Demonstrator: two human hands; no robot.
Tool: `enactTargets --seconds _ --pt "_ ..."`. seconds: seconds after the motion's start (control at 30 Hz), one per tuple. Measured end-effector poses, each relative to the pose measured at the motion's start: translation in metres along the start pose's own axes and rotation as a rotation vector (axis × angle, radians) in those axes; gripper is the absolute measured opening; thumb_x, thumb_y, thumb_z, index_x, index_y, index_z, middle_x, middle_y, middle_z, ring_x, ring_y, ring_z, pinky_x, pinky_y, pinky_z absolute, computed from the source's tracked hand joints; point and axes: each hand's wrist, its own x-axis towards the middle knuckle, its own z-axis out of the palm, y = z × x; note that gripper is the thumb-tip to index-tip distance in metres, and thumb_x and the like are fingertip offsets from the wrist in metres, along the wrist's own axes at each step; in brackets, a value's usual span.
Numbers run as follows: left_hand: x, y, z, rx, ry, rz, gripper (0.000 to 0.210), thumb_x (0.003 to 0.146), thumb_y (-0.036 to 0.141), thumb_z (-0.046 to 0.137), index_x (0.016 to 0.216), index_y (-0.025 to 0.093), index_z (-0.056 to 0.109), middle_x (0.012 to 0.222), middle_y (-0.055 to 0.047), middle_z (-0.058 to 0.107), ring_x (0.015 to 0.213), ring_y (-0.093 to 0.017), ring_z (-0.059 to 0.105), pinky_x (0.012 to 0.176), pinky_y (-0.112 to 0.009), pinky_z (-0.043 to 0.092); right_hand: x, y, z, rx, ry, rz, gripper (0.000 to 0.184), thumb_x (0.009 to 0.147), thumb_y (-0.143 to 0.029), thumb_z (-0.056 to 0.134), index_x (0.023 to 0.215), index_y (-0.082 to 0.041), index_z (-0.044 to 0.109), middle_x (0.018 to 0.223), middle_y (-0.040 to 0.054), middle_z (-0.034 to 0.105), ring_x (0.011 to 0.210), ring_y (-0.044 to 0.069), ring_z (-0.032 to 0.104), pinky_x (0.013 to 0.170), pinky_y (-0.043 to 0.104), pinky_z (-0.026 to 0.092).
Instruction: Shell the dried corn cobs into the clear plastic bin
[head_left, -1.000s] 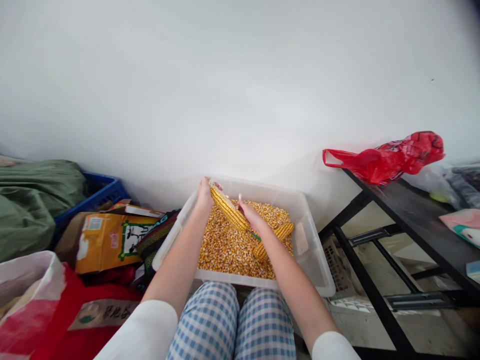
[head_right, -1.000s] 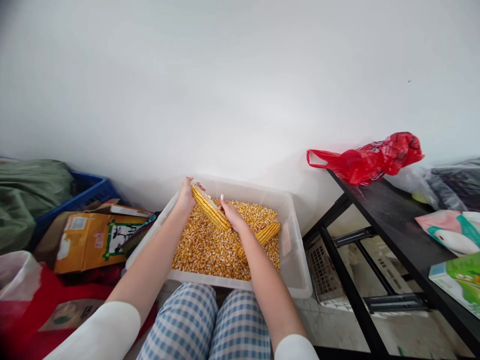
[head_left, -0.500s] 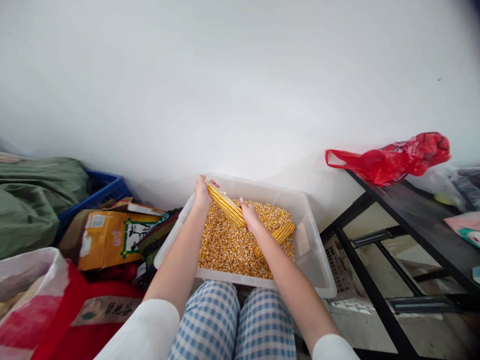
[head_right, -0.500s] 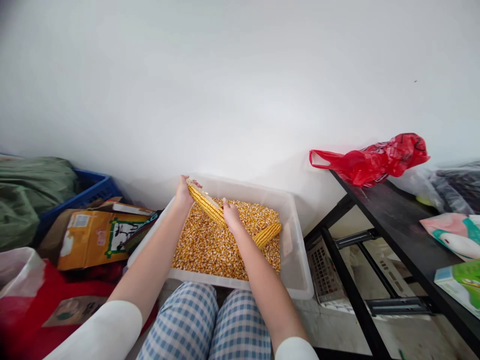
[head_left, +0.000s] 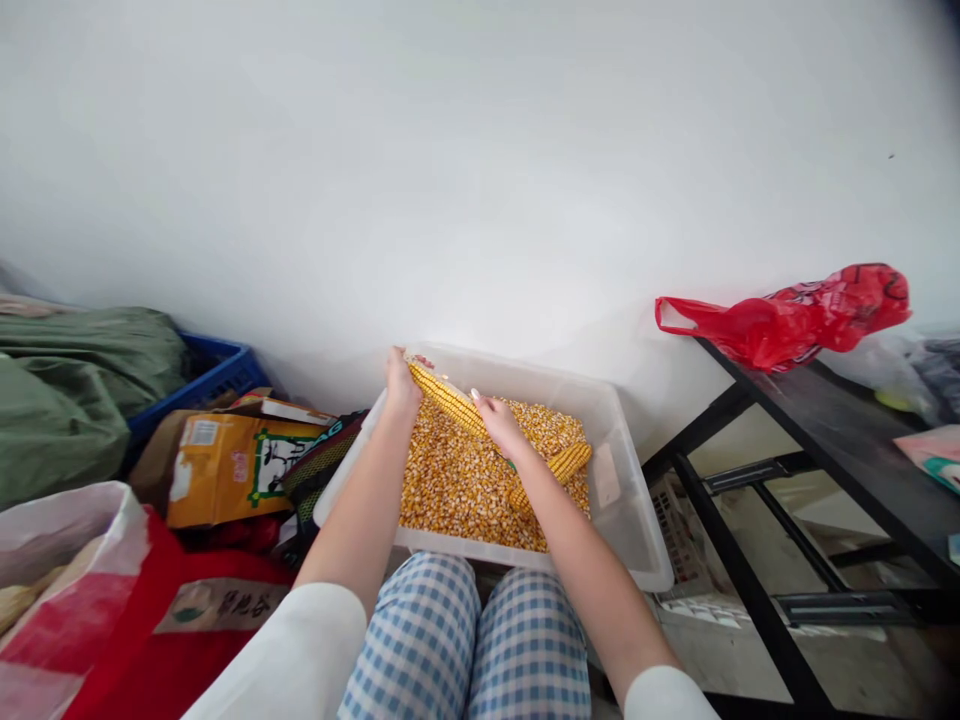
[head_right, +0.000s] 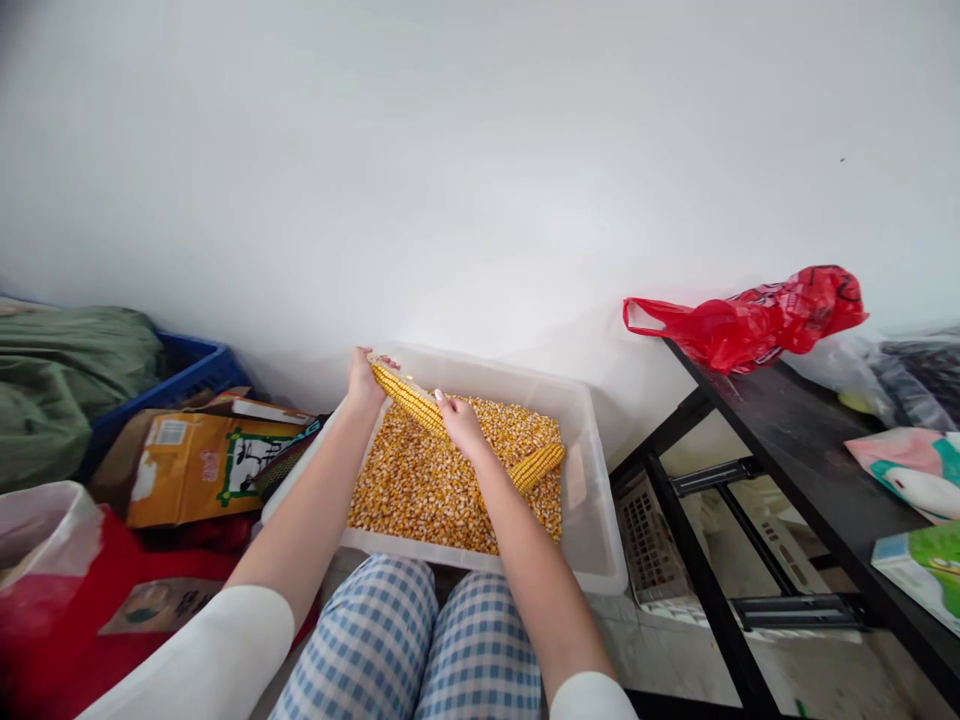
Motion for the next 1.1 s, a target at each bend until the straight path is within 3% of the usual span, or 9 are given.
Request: enactTargets --seconds 0.1,0.17,0.3,0.37,0.47,0.7,0.8,0.93,1.1 --pt "-0.004 -0.002 0.003 0.027 -0.001 -0.002 0.017 0.076 0.033 0.043 0.068 0.019 0.041 0.044 0.002 0.045 0.036 -0.012 0.047 0.046 -0.025 0.043 0.003 0.003 0.003 -0.024 0.094 0.065 0.048 0.078 -0.059 0.039 0.068 -0.018 0.061 0.068 0.0032 0.062 0.076 0.019 0.056 0.071 0.029 0.041" --pt "-0.005 -0.004 0.004 0.046 -0.016 0.015 0.019 0.075 0.036 0.047 0.069 0.019 0.041 0.045 0.003 0.045 0.037 -0.012 0.048 0.046 -0.025 0.042 0.004 0.006 -0.001 0.056 0.087 0.149 0.047 0.079 -0.059 0.039 0.069 -0.018 0.06 0.07 0.0039 0.062 0.073 0.019 0.056 0.069 0.029 0.042" --pt "-0.003 -0.003 0.002 0.021 0.024 0.023 0.019 0.076 0.036 0.047 0.07 0.019 0.04 0.046 0.003 0.045 0.038 -0.012 0.048 0.046 -0.024 0.043 0.005 0.012 -0.019 0.36 -0.239 0.247 0.043 0.076 -0.058 0.046 0.089 -0.02 0.063 0.081 0.004 0.065 0.076 0.017 0.058 0.065 0.028 0.046" --pt "-0.001 -0.001 0.0 -0.008 0.036 0.005 0.017 0.077 0.033 0.044 0.068 0.019 0.04 0.045 0.003 0.044 0.038 -0.012 0.048 0.046 -0.024 0.043 0.005 0.014 -0.027 0.393 -0.311 0.23 0.04 0.073 -0.053 0.056 0.097 -0.022 0.062 0.089 0.0032 0.065 0.079 0.015 0.058 0.063 0.026 0.046" --pt "-0.001 0.002 0.0 -0.029 0.046 0.012 0.017 0.077 0.032 0.044 0.067 0.019 0.04 0.044 0.003 0.044 0.039 -0.011 0.047 0.047 -0.024 0.044 0.005 0.015 -0.03 0.335 -0.255 0.207 0.04 0.069 -0.05 0.061 0.099 -0.022 0.063 0.093 0.0028 0.065 0.078 0.015 0.058 0.058 0.023 0.045" --pt "-0.009 0.007 0.005 -0.037 0.016 -0.03 0.019 0.076 0.033 0.045 0.064 0.019 0.039 0.044 0.003 0.043 0.038 -0.011 0.046 0.046 -0.023 0.043 0.008 0.01 -0.02 0.221 -0.066 0.207 0.049 0.075 -0.059 0.047 0.095 -0.018 0.064 0.084 0.0044 0.066 0.068 0.016 0.057 0.056 0.027 0.046" --pt "-0.011 0.007 0.008 -0.028 -0.031 -0.023 0.018 0.075 0.033 0.044 0.064 0.019 0.04 0.043 0.003 0.043 0.038 -0.011 0.045 0.046 -0.023 0.043 0.007 0.008 -0.026 0.265 -0.145 0.231 0.05 0.076 -0.06 0.045 0.097 -0.019 0.064 0.087 0.0053 0.065 0.07 0.016 0.057 0.054 0.027 0.047" --pt "-0.01 0.006 0.009 -0.002 -0.034 -0.023 0.022 0.074 0.039 0.048 0.067 0.02 0.041 0.044 0.004 0.042 0.038 -0.011 0.046 0.046 -0.023 0.042 0.005 0.011 -0.031 0.315 -0.31 0.192 0.045 0.069 -0.055 0.06 0.099 -0.022 0.062 0.099 0.0049 0.063 0.086 0.018 0.056 0.06 0.028 0.051" --pt "-0.011 0.008 0.009 -0.001 -0.067 -0.024 0.025 0.072 0.043 0.051 0.071 0.02 0.042 0.043 0.005 0.042 0.038 -0.011 0.046 0.047 -0.023 0.041 0.01 0.019 -0.032 0.274 -0.1 0.257 0.053 0.076 -0.064 0.042 0.093 -0.019 0.064 0.095 0.0066 0.064 0.086 0.02 0.058 0.073 0.037 0.049"
